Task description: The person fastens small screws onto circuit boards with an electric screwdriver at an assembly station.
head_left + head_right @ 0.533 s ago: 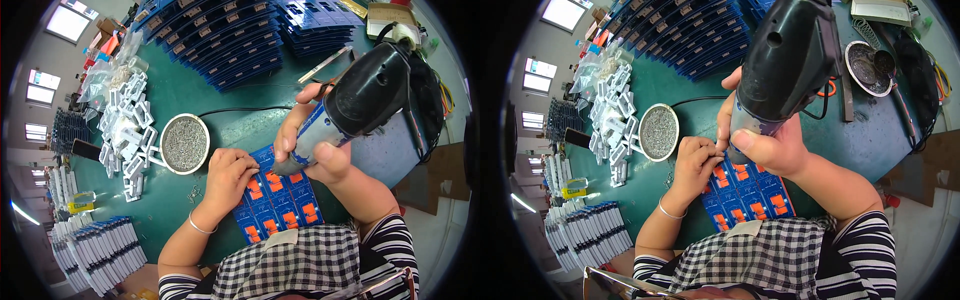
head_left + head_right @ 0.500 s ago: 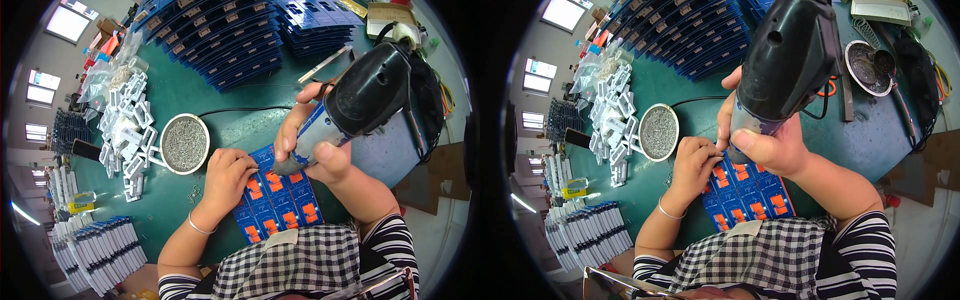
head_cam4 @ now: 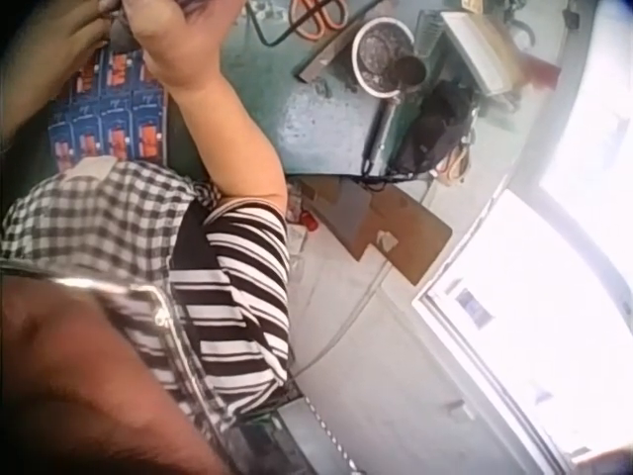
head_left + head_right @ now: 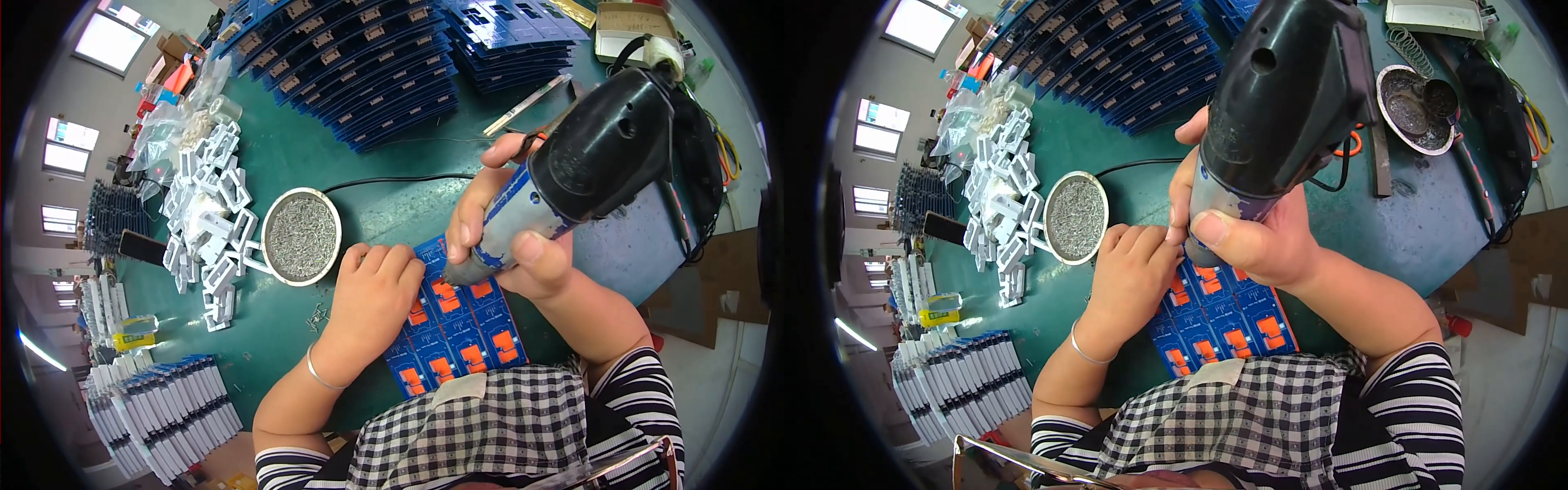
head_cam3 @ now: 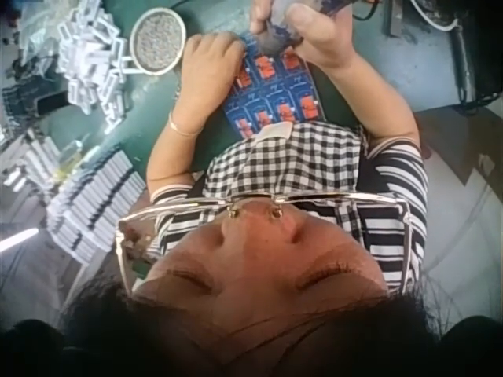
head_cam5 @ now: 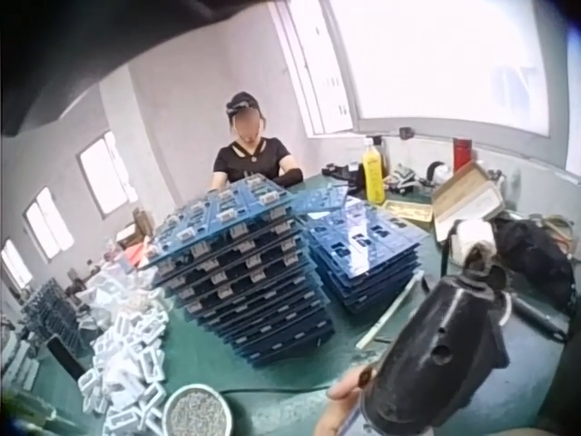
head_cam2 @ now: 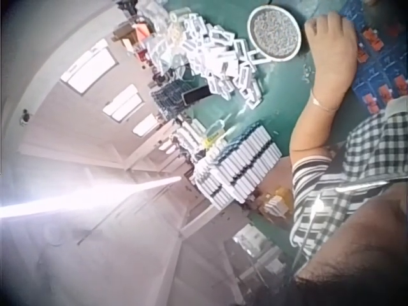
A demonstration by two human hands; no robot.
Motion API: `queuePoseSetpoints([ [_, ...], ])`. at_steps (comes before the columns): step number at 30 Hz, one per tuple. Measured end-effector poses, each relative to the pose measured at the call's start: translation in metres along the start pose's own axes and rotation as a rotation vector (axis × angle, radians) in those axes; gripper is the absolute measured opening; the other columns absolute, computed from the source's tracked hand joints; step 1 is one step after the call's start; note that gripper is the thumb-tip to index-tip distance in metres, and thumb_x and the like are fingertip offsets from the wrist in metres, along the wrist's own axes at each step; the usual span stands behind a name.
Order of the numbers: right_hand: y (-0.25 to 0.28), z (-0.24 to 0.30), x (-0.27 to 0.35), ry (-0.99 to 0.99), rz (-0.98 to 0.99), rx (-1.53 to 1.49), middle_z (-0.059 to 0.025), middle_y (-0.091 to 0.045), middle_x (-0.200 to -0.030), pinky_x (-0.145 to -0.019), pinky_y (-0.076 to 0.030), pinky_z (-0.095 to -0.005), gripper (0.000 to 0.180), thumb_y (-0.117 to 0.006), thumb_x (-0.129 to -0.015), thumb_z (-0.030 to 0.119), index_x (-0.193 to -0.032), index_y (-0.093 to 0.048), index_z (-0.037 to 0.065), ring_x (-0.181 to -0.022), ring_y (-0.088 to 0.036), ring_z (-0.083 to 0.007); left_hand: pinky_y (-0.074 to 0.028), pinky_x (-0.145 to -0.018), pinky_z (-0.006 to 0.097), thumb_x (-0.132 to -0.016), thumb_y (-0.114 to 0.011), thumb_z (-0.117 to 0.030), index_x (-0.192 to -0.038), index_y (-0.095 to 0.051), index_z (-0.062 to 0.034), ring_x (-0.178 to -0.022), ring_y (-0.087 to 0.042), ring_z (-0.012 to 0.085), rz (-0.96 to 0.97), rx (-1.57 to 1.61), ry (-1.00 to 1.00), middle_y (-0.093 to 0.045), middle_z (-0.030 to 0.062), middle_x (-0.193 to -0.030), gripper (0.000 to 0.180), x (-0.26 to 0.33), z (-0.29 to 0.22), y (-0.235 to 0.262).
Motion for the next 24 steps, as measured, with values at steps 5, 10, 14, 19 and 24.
queuePoseSetpoints([
  [5,-0.011,0.006,-0.005,0.067,0.067,0.021,-0.0131,-0.058,-0.078,-0.062,-0.053,-0.0328,0.062,-0.068,-0.077,0.026,-0.122,-0.033,0.003,-0.067,-0.062,-0.0233,-0.041,-0.077,0.034,-0.07,-0.066,-0.014,-0.086,-0.059,-0.0093,-0.083,-0.053,0.0215,0.02,0.14,0.057,-0.055,0.0029,-0.089,0.018,0.001,0.006,0.001],
  [10,-0.033,0.007,-0.005,0.105,0.315,0.308,-0.0122,-0.059,-0.08,-0.065,-0.053,-0.0311,0.064,-0.071,-0.074,0.019,-0.123,-0.033,0.002,-0.07,-0.063,-0.0214,-0.043,-0.076,0.037,-0.068,-0.067,-0.007,-0.085,-0.057,-0.0065,-0.085,-0.053,0.0261,-0.146,0.333,0.106,-0.055,0.0064,-0.092,0.019,0.009,0.012,-0.005],
  [14,-0.038,-0.005,-0.003,0.098,0.315,0.353,-0.0129,-0.061,-0.081,-0.067,-0.052,-0.0284,0.063,-0.071,-0.071,0.012,-0.122,-0.036,0.0,-0.074,-0.063,-0.0192,-0.045,-0.076,0.038,-0.066,-0.067,-0.001,-0.084,-0.055,-0.004,-0.087,-0.053,0.0294,-0.165,0.475,0.188,-0.055,0.0096,-0.093,0.021,0.022,0.022,-0.023],
  [19,-0.044,-0.012,-0.002,0.013,0.275,0.323,-0.0136,-0.061,-0.083,-0.069,-0.052,-0.0272,0.063,-0.072,-0.069,0.007,-0.122,-0.038,-0.001,-0.076,-0.063,-0.0177,-0.045,-0.076,0.039,-0.065,-0.065,-0.002,-0.084,-0.055,-0.004,-0.087,-0.052,0.0305,-0.227,0.579,0.212,-0.055,0.0097,-0.092,0.021,0.026,0.028,-0.028],
  [24,-0.038,-0.02,-0.003,0.032,0.236,0.278,-0.0139,-0.061,-0.094,-0.075,-0.05,-0.0296,0.07,-0.076,-0.062,0.015,-0.121,-0.042,-0.003,-0.084,-0.063,-0.0197,-0.045,-0.076,0.039,-0.067,-0.065,-0.002,-0.086,-0.056,-0.004,-0.087,-0.052,0.0303,-0.228,0.521,0.173,-0.055,0.0096,-0.091,0.021,0.018,0.021,-0.013],
])
Point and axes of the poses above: each hand's wrist, its own x-axis away from the middle knuckle, its own y-axis out of the back of the hand, z = x × y, the point moved 8 cm from there along -x, towards the middle knuckle
